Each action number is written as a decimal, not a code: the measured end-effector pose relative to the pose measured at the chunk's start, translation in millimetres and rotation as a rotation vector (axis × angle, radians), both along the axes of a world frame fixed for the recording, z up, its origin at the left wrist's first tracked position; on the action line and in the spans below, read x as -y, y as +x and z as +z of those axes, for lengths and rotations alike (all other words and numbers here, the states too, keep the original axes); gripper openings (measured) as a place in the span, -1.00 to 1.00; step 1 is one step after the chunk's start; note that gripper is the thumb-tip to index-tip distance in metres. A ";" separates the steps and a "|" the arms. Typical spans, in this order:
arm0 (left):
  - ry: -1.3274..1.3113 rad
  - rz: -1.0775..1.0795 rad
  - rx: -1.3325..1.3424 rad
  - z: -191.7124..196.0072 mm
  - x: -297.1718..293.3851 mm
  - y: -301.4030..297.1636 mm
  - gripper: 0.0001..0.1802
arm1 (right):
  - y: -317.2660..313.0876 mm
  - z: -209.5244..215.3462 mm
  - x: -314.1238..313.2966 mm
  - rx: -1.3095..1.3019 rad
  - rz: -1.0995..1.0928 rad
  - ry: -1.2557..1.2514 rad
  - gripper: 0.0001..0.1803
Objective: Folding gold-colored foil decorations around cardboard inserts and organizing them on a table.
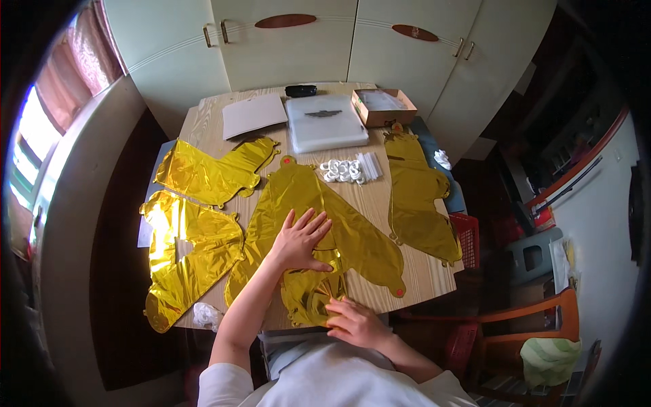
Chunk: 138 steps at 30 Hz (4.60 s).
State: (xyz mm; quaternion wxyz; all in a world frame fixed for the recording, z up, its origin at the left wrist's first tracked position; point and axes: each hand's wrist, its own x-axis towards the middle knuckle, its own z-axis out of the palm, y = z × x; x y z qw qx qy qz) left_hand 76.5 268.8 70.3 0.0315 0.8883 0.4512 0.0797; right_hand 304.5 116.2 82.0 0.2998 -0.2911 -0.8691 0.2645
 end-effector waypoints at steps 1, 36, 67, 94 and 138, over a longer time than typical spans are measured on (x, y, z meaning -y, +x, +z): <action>0.002 -0.001 0.008 -0.5 0.0 0.0 0.28 | 3.4 -3.2 -2.9 -0.004 -0.063 0.009 -0.80; 0.009 -0.050 -0.051 -3.3 20.1 18.6 0.10 | 26.5 -9.8 -47.8 0.597 -0.074 0.146 -0.12; 0.019 0.009 -0.066 -7.2 22.4 23.7 0.08 | 53.7 -5.0 -52.2 0.370 -0.128 0.261 -0.40; 0.012 0.012 -0.030 -7.8 19.4 22.6 0.07 | 86.9 -17.0 -54.5 0.327 -0.393 0.132 -0.39; -0.056 0.255 0.613 -9.1 -6.2 4.6 -0.73 | -57.3 15.3 -43.1 -0.023 -0.196 -0.225 -0.76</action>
